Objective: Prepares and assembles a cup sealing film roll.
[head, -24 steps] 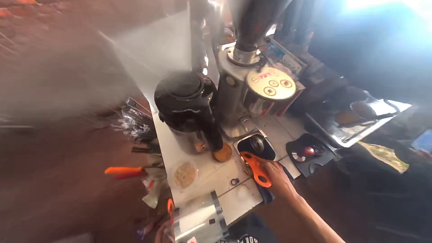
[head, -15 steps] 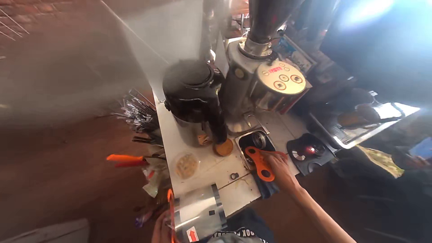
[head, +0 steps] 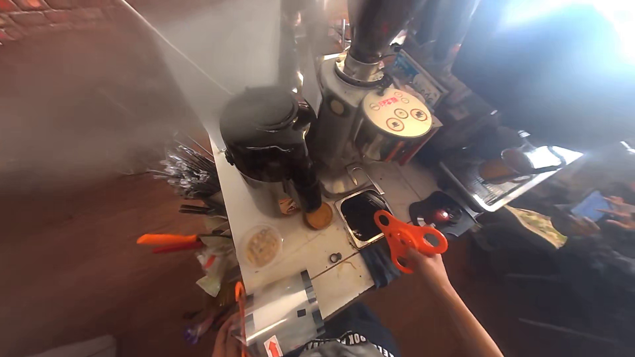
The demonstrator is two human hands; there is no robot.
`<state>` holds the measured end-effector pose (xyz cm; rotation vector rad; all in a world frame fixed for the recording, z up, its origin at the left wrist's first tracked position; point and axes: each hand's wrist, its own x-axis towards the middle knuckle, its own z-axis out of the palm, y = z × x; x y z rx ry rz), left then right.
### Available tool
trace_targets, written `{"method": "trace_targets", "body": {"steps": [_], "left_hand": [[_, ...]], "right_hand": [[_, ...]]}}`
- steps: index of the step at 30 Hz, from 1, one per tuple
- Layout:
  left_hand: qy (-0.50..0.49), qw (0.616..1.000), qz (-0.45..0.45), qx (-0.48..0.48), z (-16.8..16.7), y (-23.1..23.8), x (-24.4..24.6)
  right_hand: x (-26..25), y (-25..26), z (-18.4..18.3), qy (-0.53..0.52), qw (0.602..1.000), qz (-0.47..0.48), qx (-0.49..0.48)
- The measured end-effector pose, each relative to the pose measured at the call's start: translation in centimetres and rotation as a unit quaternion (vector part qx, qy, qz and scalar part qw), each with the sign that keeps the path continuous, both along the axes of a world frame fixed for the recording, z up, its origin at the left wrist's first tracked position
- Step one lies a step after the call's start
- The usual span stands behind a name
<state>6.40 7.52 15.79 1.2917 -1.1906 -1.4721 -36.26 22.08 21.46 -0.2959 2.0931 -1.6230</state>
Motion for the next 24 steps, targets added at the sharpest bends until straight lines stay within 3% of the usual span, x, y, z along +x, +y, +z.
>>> {"method": "trace_targets", "body": {"steps": [2,4,7,9,11,14,18,21,24], "left_hand": [[0.002,1.000,0.002,0.005,0.2,0.0,-0.1],[-0.004,1.000,0.004,0.011,0.7,0.1,-0.3],[-0.003,1.000,0.007,0.019,0.9,0.1,-0.5],[-0.001,1.000,0.010,0.023,0.8,0.1,-0.5],[-0.012,1.000,0.010,0.023,0.8,0.2,-0.5],[-0.029,0.999,0.008,0.013,0.8,0.2,-0.4],[-0.014,1.000,0.016,0.005,0.7,0.3,-0.6],[-0.006,1.000,0.018,0.005,0.8,0.3,-0.7],[-0.010,1.000,0.017,0.003,0.8,0.4,-0.7]], "right_hand": [[-0.1,0.7,0.2,0.139,0.988,0.070,0.010],[-0.9,0.9,-0.1,0.316,0.932,0.179,0.017],[-2.0,-1.0,-1.3,0.434,0.838,0.320,0.090],[-2.4,-3.0,-2.5,0.422,0.799,0.382,0.195],[-3.4,-4.6,-2.5,0.380,0.790,0.410,0.251],[-4.5,-5.6,-2.2,0.397,0.794,0.393,0.238],[-5.4,-6.4,-0.6,0.365,0.745,0.469,0.303],[-6.1,-6.7,-0.4,0.395,0.778,0.416,0.258],[-6.5,-6.9,-0.3,0.340,0.733,0.491,0.326]]}}
